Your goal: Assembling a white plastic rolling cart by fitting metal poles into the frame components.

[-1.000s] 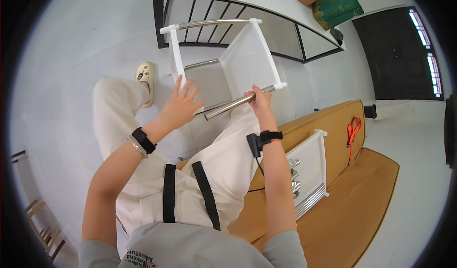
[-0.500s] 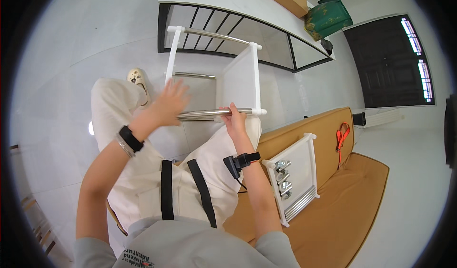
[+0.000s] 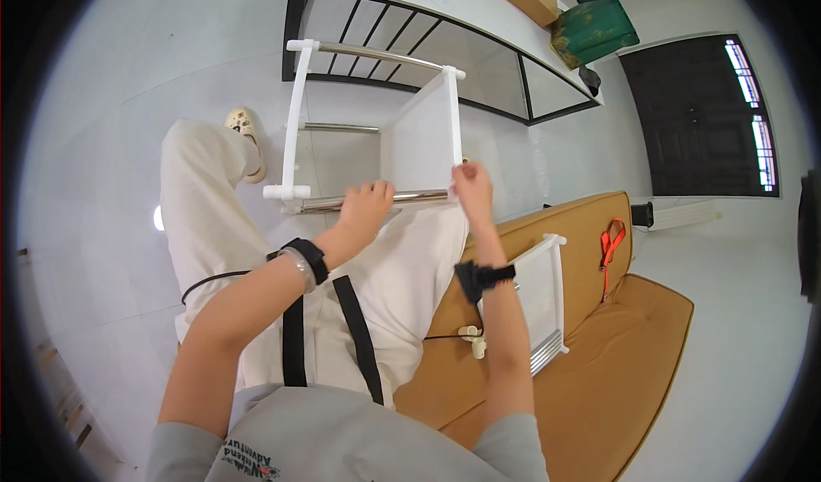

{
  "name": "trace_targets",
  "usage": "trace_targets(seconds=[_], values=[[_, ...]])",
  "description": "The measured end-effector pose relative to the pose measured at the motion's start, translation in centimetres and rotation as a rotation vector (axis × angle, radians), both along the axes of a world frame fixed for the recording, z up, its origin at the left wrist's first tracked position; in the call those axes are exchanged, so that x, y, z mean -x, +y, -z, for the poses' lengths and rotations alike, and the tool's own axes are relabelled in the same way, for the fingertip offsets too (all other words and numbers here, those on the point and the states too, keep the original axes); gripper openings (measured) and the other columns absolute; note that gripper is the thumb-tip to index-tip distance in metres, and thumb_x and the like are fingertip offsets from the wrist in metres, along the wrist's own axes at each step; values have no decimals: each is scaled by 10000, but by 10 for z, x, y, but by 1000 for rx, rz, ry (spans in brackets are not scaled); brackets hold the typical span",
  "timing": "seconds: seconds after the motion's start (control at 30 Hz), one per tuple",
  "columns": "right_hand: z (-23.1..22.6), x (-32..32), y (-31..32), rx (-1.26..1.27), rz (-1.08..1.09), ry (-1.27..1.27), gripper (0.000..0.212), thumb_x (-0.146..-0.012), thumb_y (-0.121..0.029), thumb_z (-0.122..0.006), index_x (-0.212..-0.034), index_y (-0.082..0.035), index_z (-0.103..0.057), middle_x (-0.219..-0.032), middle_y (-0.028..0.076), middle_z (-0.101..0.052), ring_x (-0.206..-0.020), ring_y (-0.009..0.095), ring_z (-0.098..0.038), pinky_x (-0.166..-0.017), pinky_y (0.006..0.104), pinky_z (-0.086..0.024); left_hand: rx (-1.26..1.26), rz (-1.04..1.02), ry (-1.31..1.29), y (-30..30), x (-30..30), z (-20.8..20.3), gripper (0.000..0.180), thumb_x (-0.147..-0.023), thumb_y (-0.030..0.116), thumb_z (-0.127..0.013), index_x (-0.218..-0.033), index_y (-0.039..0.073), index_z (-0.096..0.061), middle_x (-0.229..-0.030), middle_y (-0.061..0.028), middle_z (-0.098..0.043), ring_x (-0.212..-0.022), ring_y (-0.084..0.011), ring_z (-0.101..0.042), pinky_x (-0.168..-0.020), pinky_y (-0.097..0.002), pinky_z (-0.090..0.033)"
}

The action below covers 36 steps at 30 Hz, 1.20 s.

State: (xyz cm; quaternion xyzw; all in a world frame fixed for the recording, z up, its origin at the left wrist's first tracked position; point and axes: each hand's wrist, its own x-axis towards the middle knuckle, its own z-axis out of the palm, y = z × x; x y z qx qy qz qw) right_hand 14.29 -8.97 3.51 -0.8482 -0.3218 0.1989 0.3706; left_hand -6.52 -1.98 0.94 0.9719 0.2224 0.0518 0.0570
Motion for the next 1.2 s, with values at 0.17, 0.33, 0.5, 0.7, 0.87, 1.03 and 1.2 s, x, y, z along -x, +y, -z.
trace_targets(seconds=[0.17, 0.33, 0.5, 0.7, 0.87, 1.03, 1.2], values=[[8, -14, 52, 170, -46, -620, 383, -783, -245, -591, -1000, 50, -479, -901, 202, -557, -829, 377, -565, -748, 422, -454, 1, -61, -21, -17, -43, 12, 392, -642, 123, -636, -1000, 46, -495, -910, -48, -507, -777, -176, -560, -614, -299, -441], [33, -15, 64, 368, -27, -502, 418, -811, -300, -557, -1035, 8, -385, -938, 222, -561, -836, 398, -572, -710, 456, -462, 8, -29, -80, -21, -56, 14, 266, -650, 100, -628, -877, 66, -493, -804, -34, -525, -702, -162, -581, -550, -289, -455], [45, -18, 57, 337, -81, -628, 333, -816, -182, -542, -1018, -5, -346, -864, 207, -555, -718, 371, -599, -571, 434, -491, 69, -19, -66, -15, -58, 21, 181, -678, 86, -597, -801, 76, -464, -676, -41, -552, -578, -177, -605, -472, -278, -464], [44, -22, 64, 514, -89, -778, 302, -807, -120, -510, -1031, 1, -348, -777, 183, -587, -674, 357, -614, -552, 429, -494, 119, -26, -134, -7, -61, 29, 120, -696, 67, -569, -747, 59, -460, -573, -69, -581, -508, -206, -615, -421, -283, -474], [49, -24, 60, 432, -91, -670, 264, -803, -100, -498, -1004, 6, -364, -730, 193, -612, -643, 370, -614, -544, 435, -495, 212, -9, -78, -2, -61, 26, 108, -685, 48, -572, -716, 46, -469, -585, -97, -594, -525, -221, -622, -433, -294, -481], [52, -27, 63, 387, -61, -645, 267, -791, -140, -560, -921, -2, -372, -666, 217, -598, -631, 382, -602, -612, 460, -478, 320, 21, -43, 0, -60, 13, 86, -698, 35, -570, -725, 24, -489, -592, -111, -602, -565, -245, -635, -450, -311, -490], [48, -26, 61, 381, -89, -626, 239, -783, -99, -526, -923, 14, -369, -686, 232, -595, -641, 394, -599, -589, 466, -486, 337, 25, -5, 1, -62, 12, 71, -706, 37, -567, -747, 22, -511, -609, -119, -610, -583, -257, -638, -479, -316, -502]])
